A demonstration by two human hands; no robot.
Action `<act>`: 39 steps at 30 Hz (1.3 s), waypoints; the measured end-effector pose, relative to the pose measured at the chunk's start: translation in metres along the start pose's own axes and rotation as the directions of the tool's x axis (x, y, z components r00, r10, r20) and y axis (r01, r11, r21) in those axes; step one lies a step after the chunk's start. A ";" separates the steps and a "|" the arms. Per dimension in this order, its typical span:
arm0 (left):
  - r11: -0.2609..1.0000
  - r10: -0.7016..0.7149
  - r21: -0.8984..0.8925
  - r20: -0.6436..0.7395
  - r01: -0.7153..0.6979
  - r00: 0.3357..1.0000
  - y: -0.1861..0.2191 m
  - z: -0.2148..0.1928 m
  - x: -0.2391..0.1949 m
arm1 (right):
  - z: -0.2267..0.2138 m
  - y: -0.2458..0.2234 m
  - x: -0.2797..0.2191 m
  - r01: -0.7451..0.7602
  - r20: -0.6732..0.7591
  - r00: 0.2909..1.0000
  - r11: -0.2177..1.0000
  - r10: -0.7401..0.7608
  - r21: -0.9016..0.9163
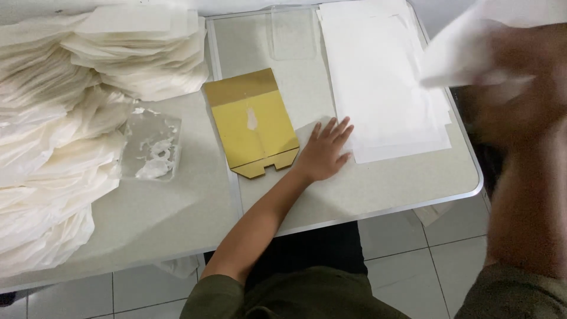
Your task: Folding and gluing paper around cardboard templates to assemble boxes.
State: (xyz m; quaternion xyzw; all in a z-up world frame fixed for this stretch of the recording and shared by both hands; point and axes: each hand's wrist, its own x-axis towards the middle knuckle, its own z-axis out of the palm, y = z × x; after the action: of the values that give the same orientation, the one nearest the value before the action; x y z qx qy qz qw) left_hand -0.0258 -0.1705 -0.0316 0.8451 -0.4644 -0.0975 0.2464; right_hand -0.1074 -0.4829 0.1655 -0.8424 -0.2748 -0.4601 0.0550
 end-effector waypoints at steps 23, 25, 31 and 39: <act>-0.094 -0.473 -0.992 -0.032 -0.086 0.880 -0.115 -0.120 -0.118 | 0.136 -0.258 -0.073 -0.114 0.528 0.811 0.818 -0.251 0.563; 0.105 -0.494 -0.994 -0.033 0.021 0.869 -0.123 -0.133 -0.128 | 0.141 -0.267 -0.091 -0.148 0.545 0.806 0.811 -0.232 0.565; 0.332 -0.526 -0.940 -0.114 0.081 0.843 -0.141 -0.137 -0.138 | 0.112 -0.268 -0.049 -0.402 0.656 0.747 0.714 -0.106 0.573; 0.496 -0.544 -0.828 -0.060 0.262 0.837 -0.070 -0.164 -0.174 | 0.170 -0.235 -0.037 -0.666 0.826 0.453 0.743 0.335 0.064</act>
State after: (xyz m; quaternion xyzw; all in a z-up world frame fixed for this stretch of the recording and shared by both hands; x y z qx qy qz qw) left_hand -0.0056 0.0593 0.0627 0.7348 -0.1120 -0.2125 0.6344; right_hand -0.1173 -0.2414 0.0005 -0.9681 -0.0867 0.0477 0.2302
